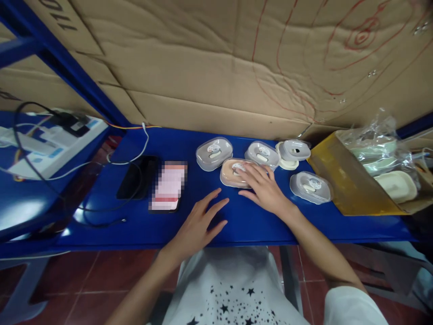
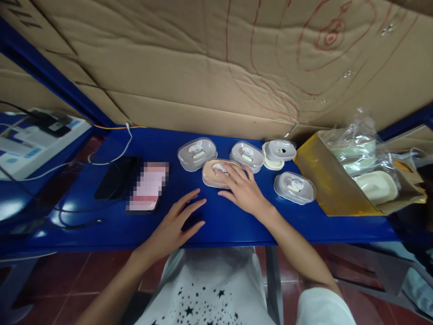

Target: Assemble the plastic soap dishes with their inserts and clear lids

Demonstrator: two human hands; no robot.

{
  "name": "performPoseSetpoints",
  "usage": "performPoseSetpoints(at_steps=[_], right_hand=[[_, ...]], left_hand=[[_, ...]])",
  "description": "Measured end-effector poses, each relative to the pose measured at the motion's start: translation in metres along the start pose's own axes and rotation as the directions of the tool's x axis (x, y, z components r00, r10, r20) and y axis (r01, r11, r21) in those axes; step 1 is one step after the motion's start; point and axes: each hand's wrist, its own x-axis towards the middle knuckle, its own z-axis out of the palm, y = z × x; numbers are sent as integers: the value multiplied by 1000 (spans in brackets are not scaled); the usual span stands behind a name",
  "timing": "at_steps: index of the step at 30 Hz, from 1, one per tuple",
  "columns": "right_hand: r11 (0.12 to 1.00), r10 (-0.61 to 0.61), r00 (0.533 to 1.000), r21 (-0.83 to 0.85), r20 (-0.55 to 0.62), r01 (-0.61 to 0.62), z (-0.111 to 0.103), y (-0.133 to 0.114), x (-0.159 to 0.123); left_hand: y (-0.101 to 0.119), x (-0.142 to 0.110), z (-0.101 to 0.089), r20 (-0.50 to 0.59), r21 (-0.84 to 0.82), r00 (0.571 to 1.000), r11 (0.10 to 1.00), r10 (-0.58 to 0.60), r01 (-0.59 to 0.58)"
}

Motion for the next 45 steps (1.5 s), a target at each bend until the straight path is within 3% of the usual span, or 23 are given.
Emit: performPoseSetpoints(at_steps=[3,7,9,13,20,26,31,39,45], right_hand=[[986,167,985,24,-43,-166,-21,34,-8],[878,454,883,-107,-121,-467,-36,94,-28],[835,515,852,-170,-95,-523,-35,118,-34],[822,547,837,-185,-11,-539,-29,145,-30],[842,532,845,-139,54,-522,-29,158,-15],[791,604,792,-186,90,-582,-17,156,-1],[771,634,758,-202,155,-604,-23,163,16],[808,589,796,-125,140,-576,-20,159,9],[840,543,835,-38,93,-542,-17,170,2]], left_hand=[[-1,0,1,-6,9,1000,1000,12,-12],[-2,1,1,-12,32,999,999,38,-38],[-2,2,1,-7,47,999,998,43,-43],[-1,4,1,0,69,999,997,47,-47],[5,10,7,37,147,990,980,133,-137],[16,22,19,86,174,971,956,223,-235],[15,22,22,68,166,969,955,238,-246],[15,24,19,83,137,965,957,248,-257],[15,24,19,66,135,961,952,268,-275]])
